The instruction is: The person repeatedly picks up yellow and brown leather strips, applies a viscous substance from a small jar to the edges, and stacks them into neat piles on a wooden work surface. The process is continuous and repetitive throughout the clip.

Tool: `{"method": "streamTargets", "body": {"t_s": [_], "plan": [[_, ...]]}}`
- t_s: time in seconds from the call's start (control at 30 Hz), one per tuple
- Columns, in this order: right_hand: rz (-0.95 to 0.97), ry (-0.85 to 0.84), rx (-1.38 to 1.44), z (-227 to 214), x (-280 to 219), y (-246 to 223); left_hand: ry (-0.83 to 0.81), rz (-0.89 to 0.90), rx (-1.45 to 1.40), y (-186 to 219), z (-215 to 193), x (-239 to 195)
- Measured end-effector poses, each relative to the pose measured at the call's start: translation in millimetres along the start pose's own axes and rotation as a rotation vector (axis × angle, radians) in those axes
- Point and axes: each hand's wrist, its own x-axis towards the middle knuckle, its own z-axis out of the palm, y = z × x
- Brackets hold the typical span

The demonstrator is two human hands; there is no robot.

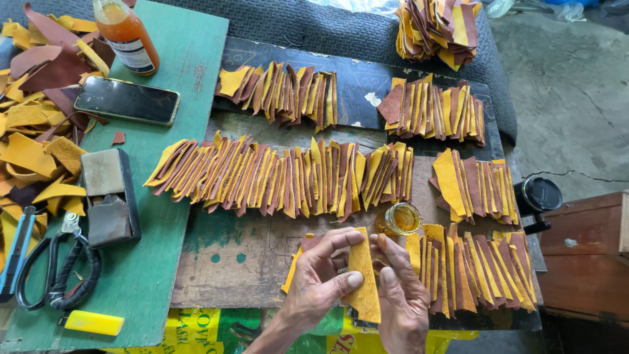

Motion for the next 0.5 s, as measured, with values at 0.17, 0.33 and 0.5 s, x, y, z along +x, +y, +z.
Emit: {"method": "streamTargets", "body": {"t_s": [0.17,0.33,0.5], "plan": [[0.004,0.004,-0.057,2.1,1.7,0.8,-0.04,-0.015,-0.043,0.2,6.5,0.4],[-0.004,0.003,-0.091,-1.9,2.0,0.0,-0.081,0.004,-0.014,0.1,6.5,0.1],[-0.005,0.005,-0.176,-5.6,2.2,0.1,-0.092,0.002,0.034,0.6,5.0,0.7]]}}
